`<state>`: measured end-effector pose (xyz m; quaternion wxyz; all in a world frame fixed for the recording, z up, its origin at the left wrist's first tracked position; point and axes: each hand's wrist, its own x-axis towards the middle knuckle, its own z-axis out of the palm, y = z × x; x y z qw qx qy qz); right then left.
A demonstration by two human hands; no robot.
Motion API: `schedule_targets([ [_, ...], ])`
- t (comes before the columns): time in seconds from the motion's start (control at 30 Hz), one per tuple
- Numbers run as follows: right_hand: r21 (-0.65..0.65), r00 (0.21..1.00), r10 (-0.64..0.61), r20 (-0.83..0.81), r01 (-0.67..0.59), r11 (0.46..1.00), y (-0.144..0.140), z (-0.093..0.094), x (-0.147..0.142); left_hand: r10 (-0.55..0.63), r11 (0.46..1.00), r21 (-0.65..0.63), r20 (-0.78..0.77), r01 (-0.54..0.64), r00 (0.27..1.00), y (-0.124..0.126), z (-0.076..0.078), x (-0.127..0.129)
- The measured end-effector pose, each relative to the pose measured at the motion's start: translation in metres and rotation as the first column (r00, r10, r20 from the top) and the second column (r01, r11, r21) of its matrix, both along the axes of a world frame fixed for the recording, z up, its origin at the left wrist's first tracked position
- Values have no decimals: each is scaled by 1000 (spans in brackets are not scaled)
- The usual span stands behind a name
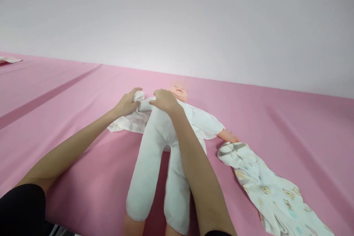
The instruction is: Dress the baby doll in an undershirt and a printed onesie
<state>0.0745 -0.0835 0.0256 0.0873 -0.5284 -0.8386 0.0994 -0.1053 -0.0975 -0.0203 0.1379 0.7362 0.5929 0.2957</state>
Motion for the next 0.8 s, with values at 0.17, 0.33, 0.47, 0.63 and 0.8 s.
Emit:
schedule_targets([
  [0.17, 29, 975, -72, -212, 80, 996, 4, 18, 30, -9, 999, 38, 128, 4, 992, 9, -6, 11],
  [0.33, 30, 856, -482, -187, 495, 868, 21, 19, 78, -41, 999, 6, 216, 41, 976, 24, 0, 31],
  [0.47, -331, 840, -535, -93, 481, 812, 37, 1, 105, -124, 989, -49, 216, 137, 968, 31, 7, 58],
  [0.63, -404, 898, -420, -127, 340, 849, 39, -5, 91, -161, 981, -99, 74, 167, 984, 26, 24, 80],
  [0.8, -321, 912, -390, -127, 334, 886, 38, -3, 75, -146, 988, -99, -332, 120, 932, -13, 53, 90],
])
